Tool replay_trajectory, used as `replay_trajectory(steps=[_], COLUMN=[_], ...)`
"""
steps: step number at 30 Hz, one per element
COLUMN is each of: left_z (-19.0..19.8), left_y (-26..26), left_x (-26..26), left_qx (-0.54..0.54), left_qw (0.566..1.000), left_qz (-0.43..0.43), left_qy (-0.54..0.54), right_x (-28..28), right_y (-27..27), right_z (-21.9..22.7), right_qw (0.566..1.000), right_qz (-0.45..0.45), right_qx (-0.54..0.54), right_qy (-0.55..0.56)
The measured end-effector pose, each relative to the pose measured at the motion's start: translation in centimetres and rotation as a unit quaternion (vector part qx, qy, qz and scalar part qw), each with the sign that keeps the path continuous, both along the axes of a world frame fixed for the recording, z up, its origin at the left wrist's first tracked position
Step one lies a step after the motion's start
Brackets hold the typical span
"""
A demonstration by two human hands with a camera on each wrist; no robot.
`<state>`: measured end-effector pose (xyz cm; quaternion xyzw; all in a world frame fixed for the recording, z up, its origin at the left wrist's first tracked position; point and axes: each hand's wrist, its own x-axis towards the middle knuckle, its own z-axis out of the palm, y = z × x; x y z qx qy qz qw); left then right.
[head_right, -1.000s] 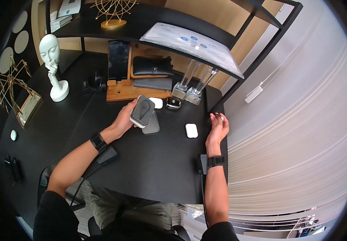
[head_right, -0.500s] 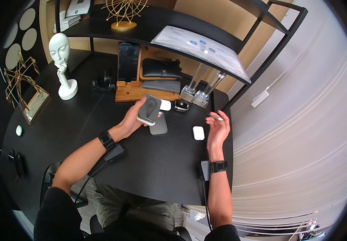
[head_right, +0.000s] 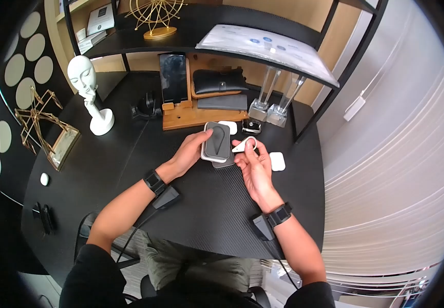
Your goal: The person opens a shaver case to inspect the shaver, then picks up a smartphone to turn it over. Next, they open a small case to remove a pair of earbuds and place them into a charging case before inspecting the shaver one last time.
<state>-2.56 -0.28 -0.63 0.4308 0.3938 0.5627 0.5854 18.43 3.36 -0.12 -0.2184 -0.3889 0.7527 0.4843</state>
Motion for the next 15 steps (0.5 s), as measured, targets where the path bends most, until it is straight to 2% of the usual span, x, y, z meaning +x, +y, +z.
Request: replay_trajectory(steps=[3,5,6,8,13,15], left_z=[0.2,-0.1,-0.2,0.6,0.5,0.9], left_y=[-0.2,-0.1,-0.1,-0.5,-0.5,-0.7], left_x=[0.2,0.3,0.2,0.6,0.7,1.1], left_qx=[-0.004,0.021,0.025,0.029,0.024,0.011], left_qw=[1.0,0.998,0.995,0.994,0.992,0.999], left_qz=[0.003,-0.003,-0.006,-0.007,-0.017,0.045], left_qy=[0.02,0.067,0.095,0.102,0.12,0.007], right_x=[0.3,0.5,0.3,-0.1,0.0,0.2], right_y=[0.3,0.4,0.2,-0.1,0.4,0.7], right_z=[-0.2,-0.4,-0.6,-0.9,-0.9,-1.5], right_qw=[0.999,0.997,0.998,0.989,0.986,0.988], right_qz=[0.028,0.043,0.037,-0.038,-0.053,-0.015], right_qx=[-0.007,0.038,0.033,0.102,0.089,0.083], right_qy=[0.016,-0.057,-0.049,-0.102,-0.129,-0.129])
